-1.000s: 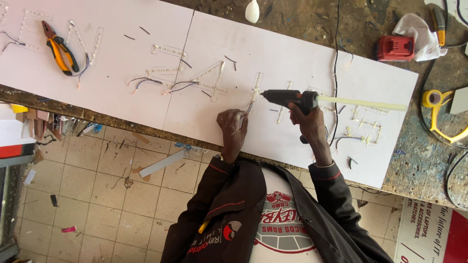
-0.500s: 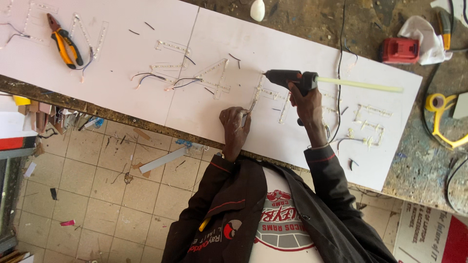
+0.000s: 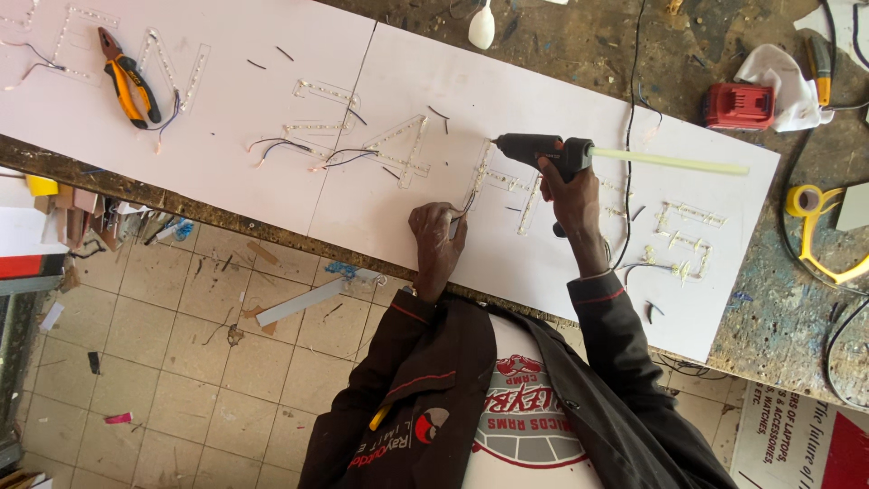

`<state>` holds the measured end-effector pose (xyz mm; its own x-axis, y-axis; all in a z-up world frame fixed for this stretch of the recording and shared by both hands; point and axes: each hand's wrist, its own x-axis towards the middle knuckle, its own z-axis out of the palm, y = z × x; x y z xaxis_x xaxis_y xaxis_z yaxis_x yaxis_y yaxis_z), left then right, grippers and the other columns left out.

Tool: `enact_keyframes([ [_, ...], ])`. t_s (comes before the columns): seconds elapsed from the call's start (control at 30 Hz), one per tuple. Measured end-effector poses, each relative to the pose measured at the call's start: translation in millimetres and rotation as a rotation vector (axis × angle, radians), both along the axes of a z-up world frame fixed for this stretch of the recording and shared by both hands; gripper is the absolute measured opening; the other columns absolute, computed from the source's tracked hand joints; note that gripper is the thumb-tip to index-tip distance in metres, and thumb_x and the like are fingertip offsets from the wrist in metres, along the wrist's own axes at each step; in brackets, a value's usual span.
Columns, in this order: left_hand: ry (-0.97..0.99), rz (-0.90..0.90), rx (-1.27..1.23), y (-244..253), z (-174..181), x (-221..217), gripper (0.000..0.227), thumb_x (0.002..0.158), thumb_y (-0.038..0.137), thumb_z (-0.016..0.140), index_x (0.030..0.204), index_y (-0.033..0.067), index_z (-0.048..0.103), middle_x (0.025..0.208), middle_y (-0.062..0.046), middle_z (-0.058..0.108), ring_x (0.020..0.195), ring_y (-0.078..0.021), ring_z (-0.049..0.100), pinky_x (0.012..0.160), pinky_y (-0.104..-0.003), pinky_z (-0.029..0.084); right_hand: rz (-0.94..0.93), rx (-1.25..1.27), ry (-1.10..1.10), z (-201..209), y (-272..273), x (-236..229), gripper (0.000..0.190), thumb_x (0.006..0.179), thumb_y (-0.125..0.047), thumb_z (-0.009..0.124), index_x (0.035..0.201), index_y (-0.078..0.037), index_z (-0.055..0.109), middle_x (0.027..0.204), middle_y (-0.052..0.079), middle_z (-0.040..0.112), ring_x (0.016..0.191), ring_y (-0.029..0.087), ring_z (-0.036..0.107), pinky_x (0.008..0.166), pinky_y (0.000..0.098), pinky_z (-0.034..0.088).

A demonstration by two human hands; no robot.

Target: The person uses a hot glue gun to attach LED strips to the outlines of letters spelling 'OPEN 24 HRS' on a white board. They methodically apply glue along the letter shapes and press the LED strips into place, working from right to left across the board.

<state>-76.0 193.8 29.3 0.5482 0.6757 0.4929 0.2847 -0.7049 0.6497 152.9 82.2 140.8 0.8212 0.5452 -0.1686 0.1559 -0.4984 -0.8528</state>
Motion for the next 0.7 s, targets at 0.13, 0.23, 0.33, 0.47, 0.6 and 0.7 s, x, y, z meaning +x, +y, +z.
enact_keyframes([
  [0.13,0.005,0.008,0.016,-0.2,0.8,-1.1,0.015,0.096,0.009,0.087,0.102,0.0161,0.075,0.103,-0.003,0.068,0.107,-0.0272,0.067,0.109,-0.05,0.044,-0.002,0.012,0.009,13.4,3.9,-6.2,0.038,0.111,-0.049,0.079,0.093,-0.019,0.065,0.06,-0.001,0.069,0.061,0.017,0.072,0.069,0.0344,0.055],
  [0.23,-0.002,0.004,0.01,2.0,-5.0,-0.2,0.015,0.095,0.011,0.087,0.103,0.0161,0.076,0.102,-0.004,0.069,0.108,-0.0289,0.068,0.109,-0.052,0.044,-0.002,-0.048,-0.007,13.0,2.5,-2.8,0.046,0.11,-0.053,0.076,0.08,-0.019,0.067,0.057,0.0,0.066,0.059,0.018,0.068,0.068,0.0353,0.053],
  [0.33,0.007,-0.004,-0.02,-2.3,-5.1,-1.9,0.017,0.095,0.009,0.088,0.104,0.016,0.075,0.102,-0.004,0.068,0.108,-0.029,0.067,0.112,-0.052,0.043,-0.003,-0.006,-0.005,0.1,-2.9,-1.4,0.038,0.112,-0.049,0.078,0.094,-0.019,0.065,0.06,0.0,0.068,0.06,0.017,0.07,0.067,0.0341,0.053],
  [0.47,0.022,0.012,0.014,0.6,-3.7,0.2,0.015,0.096,0.012,0.087,0.105,0.0156,0.074,0.105,-0.005,0.068,0.112,-0.0286,0.067,0.113,-0.053,0.041,-0.021,0.002,-0.009,9.6,-4.2,-5.9,0.037,0.111,-0.049,0.079,0.094,-0.019,0.066,0.058,-0.001,0.067,0.059,0.017,0.069,0.066,0.0348,0.053],
  [0.6,0.039,0.049,0.006,-2.9,-4.3,-2.1,0.015,0.102,0.016,0.084,0.112,0.0164,0.073,0.107,-0.004,0.066,0.115,-0.0278,0.065,0.116,-0.055,0.037,-0.029,-0.028,-0.004,42.7,-22.1,-22.4,0.034,0.113,-0.042,0.077,0.092,-0.016,0.07,0.06,0.001,0.068,0.061,0.019,0.069,0.068,0.0339,0.053],
  [0.7,0.061,0.057,0.011,-1.4,-6.6,-2.2,0.012,0.105,0.016,0.08,0.116,0.0188,0.075,0.108,-0.003,0.067,0.113,-0.0262,0.066,0.114,-0.053,0.038,0.101,-0.15,0.005,25.6,-50.5,-27.2,0.058,0.109,-0.056,0.082,0.128,-0.003,0.069,0.099,0.027,0.077,0.099,0.051,0.077,0.089,0.0619,0.057],
])
